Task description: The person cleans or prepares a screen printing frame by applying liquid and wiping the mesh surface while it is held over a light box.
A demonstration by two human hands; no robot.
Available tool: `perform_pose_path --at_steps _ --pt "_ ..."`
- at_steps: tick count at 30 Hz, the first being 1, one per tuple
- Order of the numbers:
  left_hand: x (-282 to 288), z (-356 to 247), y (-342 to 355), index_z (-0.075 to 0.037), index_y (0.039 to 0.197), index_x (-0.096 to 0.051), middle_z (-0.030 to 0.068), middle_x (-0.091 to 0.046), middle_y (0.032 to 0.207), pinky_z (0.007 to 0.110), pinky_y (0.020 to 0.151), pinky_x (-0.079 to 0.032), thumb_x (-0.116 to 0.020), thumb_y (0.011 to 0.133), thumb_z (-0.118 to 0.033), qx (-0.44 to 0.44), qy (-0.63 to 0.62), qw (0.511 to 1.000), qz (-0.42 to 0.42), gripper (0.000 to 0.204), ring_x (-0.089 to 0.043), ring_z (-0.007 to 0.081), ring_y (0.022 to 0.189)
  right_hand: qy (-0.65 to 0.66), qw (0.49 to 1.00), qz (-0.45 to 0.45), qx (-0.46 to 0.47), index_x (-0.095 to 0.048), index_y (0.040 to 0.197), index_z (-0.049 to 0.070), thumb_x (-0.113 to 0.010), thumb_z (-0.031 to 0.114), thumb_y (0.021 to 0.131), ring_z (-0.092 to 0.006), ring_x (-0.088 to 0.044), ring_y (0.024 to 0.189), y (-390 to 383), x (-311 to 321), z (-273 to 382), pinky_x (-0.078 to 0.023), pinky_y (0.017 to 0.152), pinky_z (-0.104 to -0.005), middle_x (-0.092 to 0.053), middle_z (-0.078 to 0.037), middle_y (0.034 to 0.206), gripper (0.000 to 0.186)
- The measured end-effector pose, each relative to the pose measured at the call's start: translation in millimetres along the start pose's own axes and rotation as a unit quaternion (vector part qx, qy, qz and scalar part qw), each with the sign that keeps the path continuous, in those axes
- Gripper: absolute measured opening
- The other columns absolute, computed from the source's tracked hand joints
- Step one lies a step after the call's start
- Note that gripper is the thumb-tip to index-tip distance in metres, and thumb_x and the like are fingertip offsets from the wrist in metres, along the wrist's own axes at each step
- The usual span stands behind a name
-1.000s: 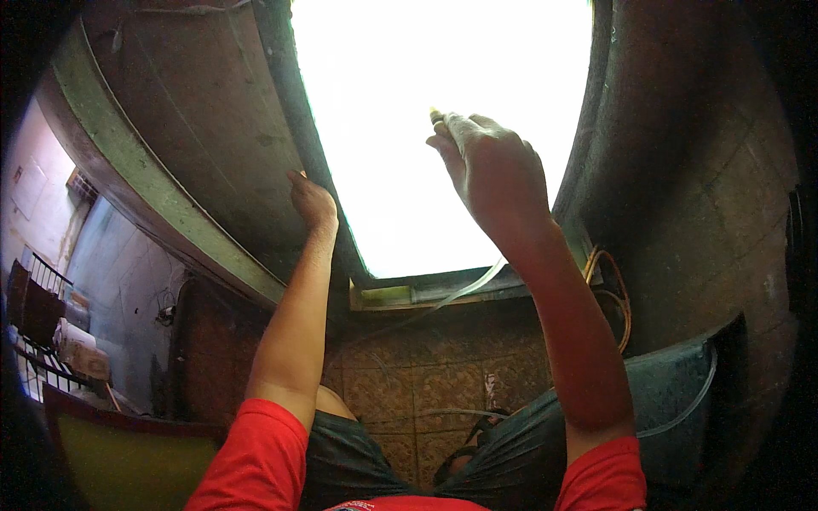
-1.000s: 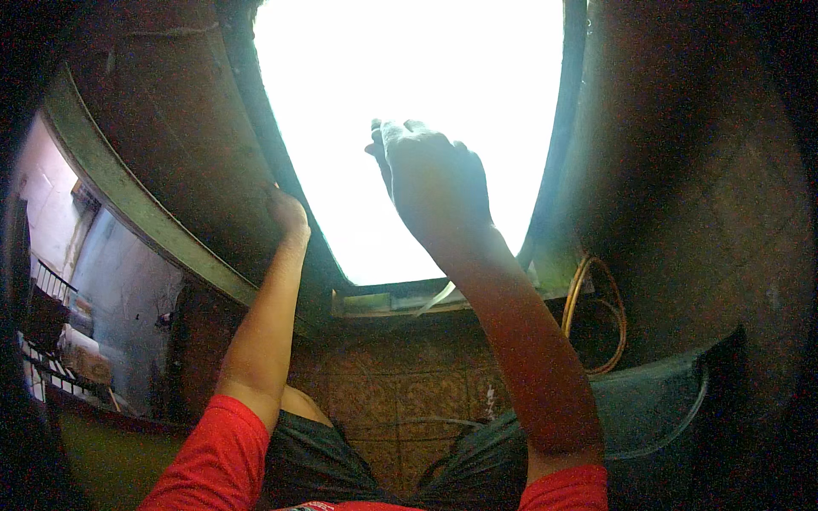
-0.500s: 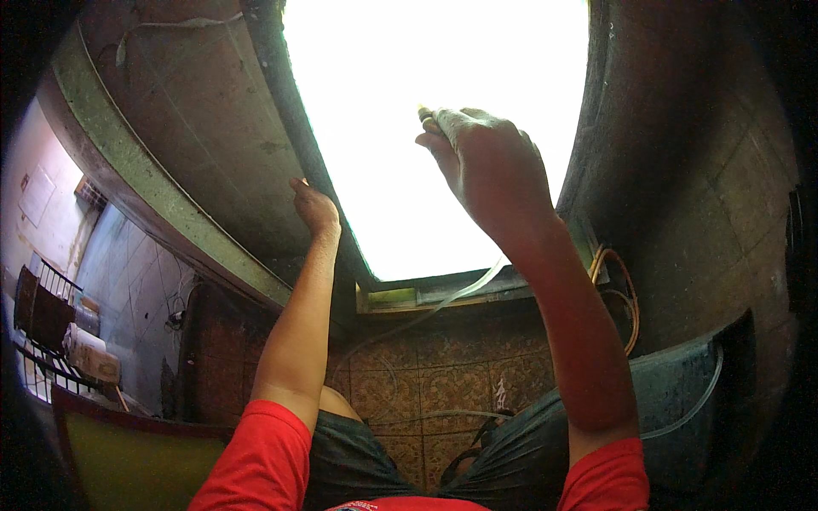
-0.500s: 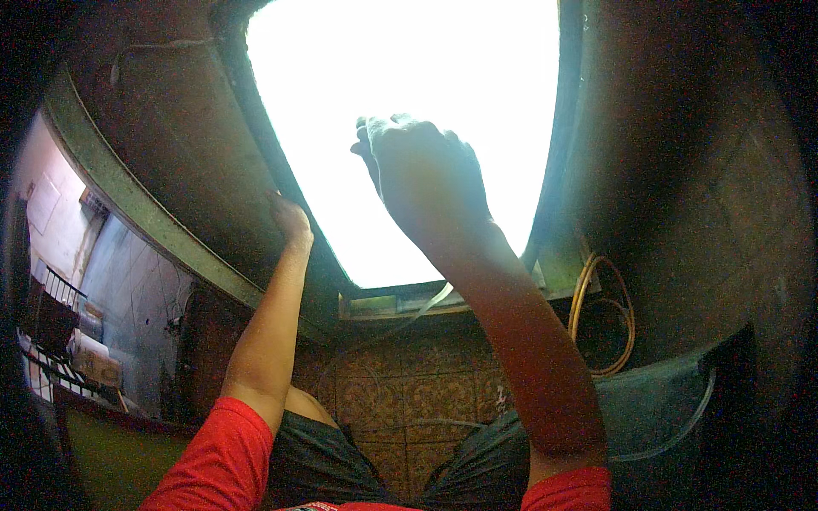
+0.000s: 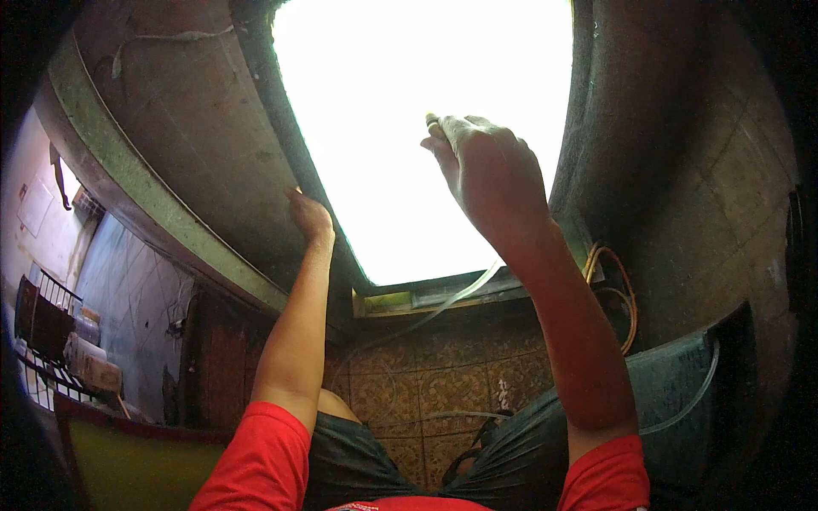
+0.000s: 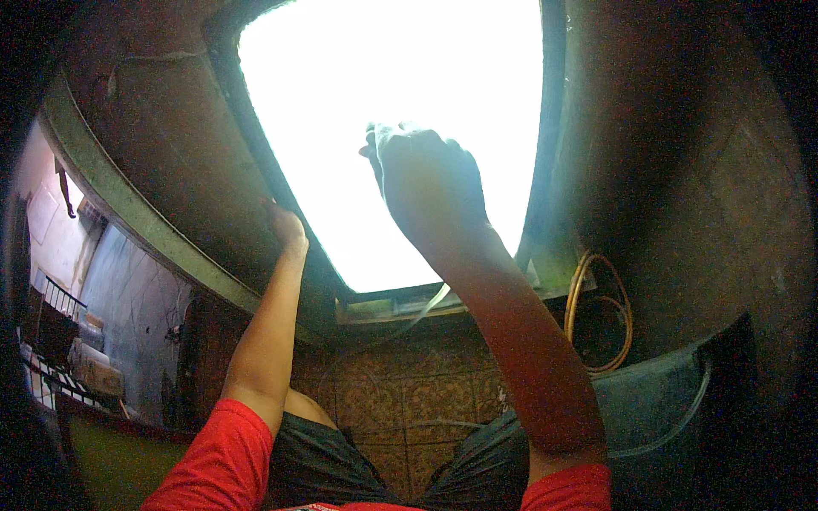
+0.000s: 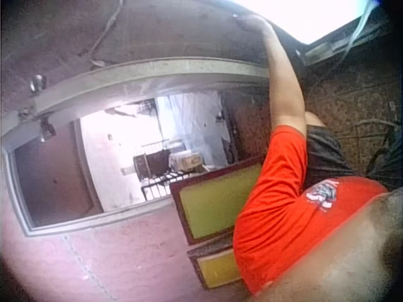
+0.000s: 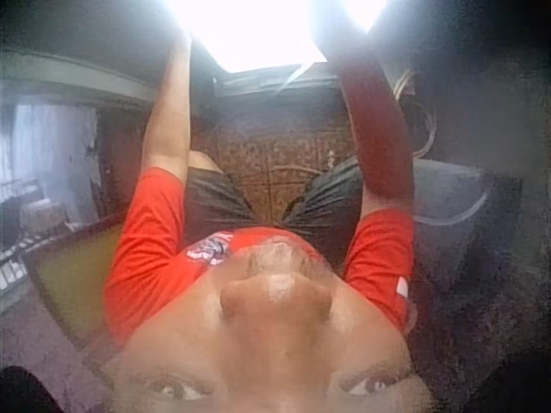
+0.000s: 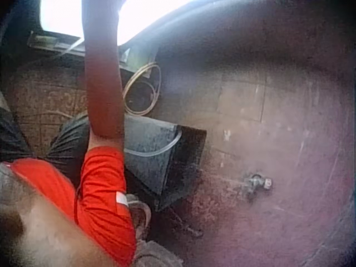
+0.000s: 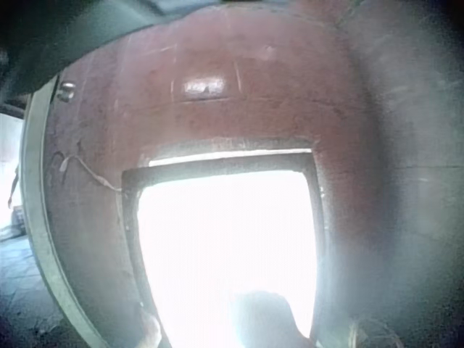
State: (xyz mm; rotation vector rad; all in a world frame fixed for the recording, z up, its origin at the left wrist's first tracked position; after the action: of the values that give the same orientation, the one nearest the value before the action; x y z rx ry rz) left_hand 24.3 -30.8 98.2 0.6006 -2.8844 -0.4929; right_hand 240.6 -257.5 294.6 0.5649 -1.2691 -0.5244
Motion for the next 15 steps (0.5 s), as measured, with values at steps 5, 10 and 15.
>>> perform_pose_path --at_steps 5,10,15 --pt "-6.3 -15.4 -14.8 0.017 0.122 -0.033 0.0348 -0.033 0.127 0.041 0.105 -0.025 -0.011 0.094 -0.043 0.053 -0.062 0.997 0.009 0.070 -0.035 0.0378 0.123 -0.020 0.997 -0.070 0.022 -0.062 0.095 -0.002 -0.053 0.024 0.088 -0.0224 -0.064 0.065 -8.8 5.9 -13.9 -0.051 0.062 -0.0322 -0.064 -0.014 0.074 0.028" --pt "-2.7 -5.6 -4.1 0.016 0.124 -0.031 0.0335 -0.031 0.130 0.042 0.106 -0.024 -0.009 0.094 -0.044 0.059 -0.047 0.997 0.002 0.070 -0.033 0.0379 0.124 0.006 1.000 -0.008 0.005 -0.062 0.095 -0.002 -0.052 0.024 0.089 -0.0225 -0.065 0.065 -10.3 0.4 -20.0 -0.051 0.061 -0.0325 -0.064 -0.014 0.074 0.029" --pt "-2.8 -27.4 -21.0 0.014 0.125 -0.031 0.0304 -0.032 0.131 0.041 0.106 -0.023 -0.008 0.094 -0.041 0.065 -0.028 0.997 0.001 0.068 -0.033 0.0363 0.125 -0.039 0.999 0.024 -0.014 -0.062 0.095 -0.002 -0.051 0.025 0.089 -0.0223 -0.065 0.067 -12.9 -0.5 -27.6 -0.051 0.062 -0.0325 -0.064 -0.015 0.075 0.030"
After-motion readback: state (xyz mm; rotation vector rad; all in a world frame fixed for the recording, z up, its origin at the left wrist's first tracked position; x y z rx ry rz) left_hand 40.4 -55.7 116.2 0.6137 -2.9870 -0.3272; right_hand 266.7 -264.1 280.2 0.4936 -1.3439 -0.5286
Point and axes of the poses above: each hand's wrist, its own y-axis towards the middle knuckle, its own x-axis out of the back of the hand, z = x × y, the point moved 6 cm from there along y, towards the middle knuckle
